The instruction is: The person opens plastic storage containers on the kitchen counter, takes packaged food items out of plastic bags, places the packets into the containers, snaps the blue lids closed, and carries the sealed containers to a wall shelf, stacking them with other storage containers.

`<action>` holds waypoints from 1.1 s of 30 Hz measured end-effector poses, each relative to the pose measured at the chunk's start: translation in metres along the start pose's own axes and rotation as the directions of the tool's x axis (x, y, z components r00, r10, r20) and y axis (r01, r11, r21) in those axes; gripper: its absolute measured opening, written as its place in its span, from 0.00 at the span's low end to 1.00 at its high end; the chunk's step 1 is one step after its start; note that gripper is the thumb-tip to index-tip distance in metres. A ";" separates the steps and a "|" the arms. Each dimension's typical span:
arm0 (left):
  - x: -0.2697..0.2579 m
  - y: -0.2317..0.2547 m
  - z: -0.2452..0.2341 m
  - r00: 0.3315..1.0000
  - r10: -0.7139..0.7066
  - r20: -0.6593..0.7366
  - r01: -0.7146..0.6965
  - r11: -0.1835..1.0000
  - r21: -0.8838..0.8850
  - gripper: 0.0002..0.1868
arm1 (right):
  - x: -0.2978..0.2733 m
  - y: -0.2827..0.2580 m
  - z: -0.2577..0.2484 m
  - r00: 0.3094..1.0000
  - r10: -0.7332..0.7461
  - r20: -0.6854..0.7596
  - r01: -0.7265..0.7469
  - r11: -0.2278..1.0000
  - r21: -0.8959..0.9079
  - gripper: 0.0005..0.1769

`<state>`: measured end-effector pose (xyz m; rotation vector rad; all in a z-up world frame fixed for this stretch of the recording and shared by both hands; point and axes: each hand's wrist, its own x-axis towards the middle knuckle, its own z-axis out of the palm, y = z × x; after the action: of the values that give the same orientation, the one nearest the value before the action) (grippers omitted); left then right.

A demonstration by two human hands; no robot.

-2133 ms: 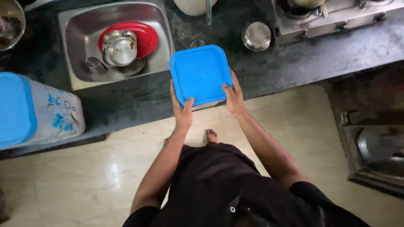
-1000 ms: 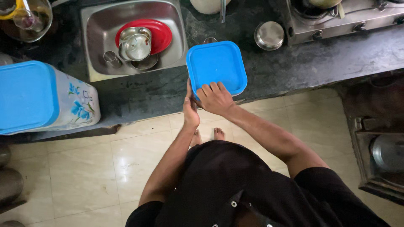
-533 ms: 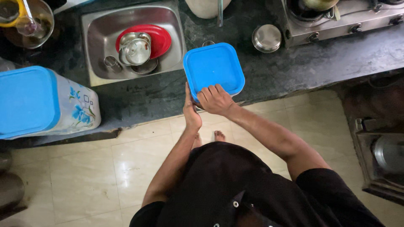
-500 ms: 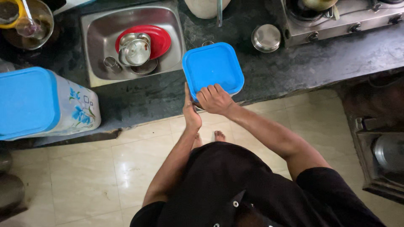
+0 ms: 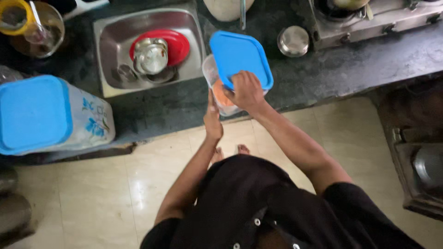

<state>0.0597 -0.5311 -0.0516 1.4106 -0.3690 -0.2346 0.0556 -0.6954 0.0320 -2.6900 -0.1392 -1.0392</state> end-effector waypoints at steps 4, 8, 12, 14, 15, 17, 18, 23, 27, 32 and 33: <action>0.011 0.008 0.017 0.987 0.119 -0.108 -0.112 0.992 0.064 0.37 | -0.006 0.019 -0.015 0.979 0.136 -0.154 -0.109 0.979 0.171 0.21; 0.031 0.004 0.019 0.956 0.251 -0.150 -0.235 0.965 0.117 0.41 | -0.024 0.055 -0.030 0.822 0.368 -0.434 -0.279 0.926 0.255 0.23; 0.033 0.003 0.005 0.991 0.074 -0.111 -0.055 0.986 0.160 0.40 | -0.049 0.092 -0.040 0.524 0.736 -0.428 -0.313 0.634 0.708 0.27; 0.034 0.006 0.004 0.991 0.081 -0.108 -0.055 0.972 0.227 0.38 | -0.063 0.110 -0.047 0.400 0.842 -0.363 -0.285 0.490 0.824 0.26; 0.036 0.009 0.006 0.990 0.093 -0.107 -0.070 0.977 0.202 0.37 | -0.069 0.118 -0.048 0.345 0.878 -0.333 -0.250 0.428 0.869 0.27; 0.034 0.015 0.012 0.987 0.117 -0.114 -0.100 0.984 0.149 0.35 | -0.085 0.136 -0.049 0.244 0.936 -0.255 -0.166 0.300 0.939 0.29; 0.035 0.020 0.013 0.983 0.133 -0.130 -0.106 0.975 0.195 0.35 | -0.092 0.145 -0.047 0.203 0.957 -0.208 -0.121 0.235 0.964 0.30; 0.022 0.049 0.037 0.901 0.423 -0.101 -0.267 0.723 0.637 0.37 | -0.141 0.192 -0.021 0.137 0.989 -0.048 -0.026 0.052 0.998 0.32; 0.002 0.038 0.097 0.791 0.597 0.134 -0.496 0.498 0.712 0.29 | -0.191 0.225 0.004 0.130 0.990 0.060 -0.128 -0.043 0.991 0.31; -0.004 -0.033 0.189 0.783 0.131 0.608 -0.545 0.617 0.568 0.32 | -0.248 0.244 0.021 0.164 0.957 0.238 -0.207 -0.203 0.957 0.27; -0.002 -0.048 0.201 0.815 0.061 0.577 -0.487 0.613 0.622 0.34 | -0.254 0.247 0.023 0.110 0.956 0.272 -0.243 -0.239 0.940 0.27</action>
<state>-0.0174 -0.7216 -0.0759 2.0802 -1.2527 -0.1868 -0.0728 -0.9261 -0.2045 -0.6911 0.7783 -0.8518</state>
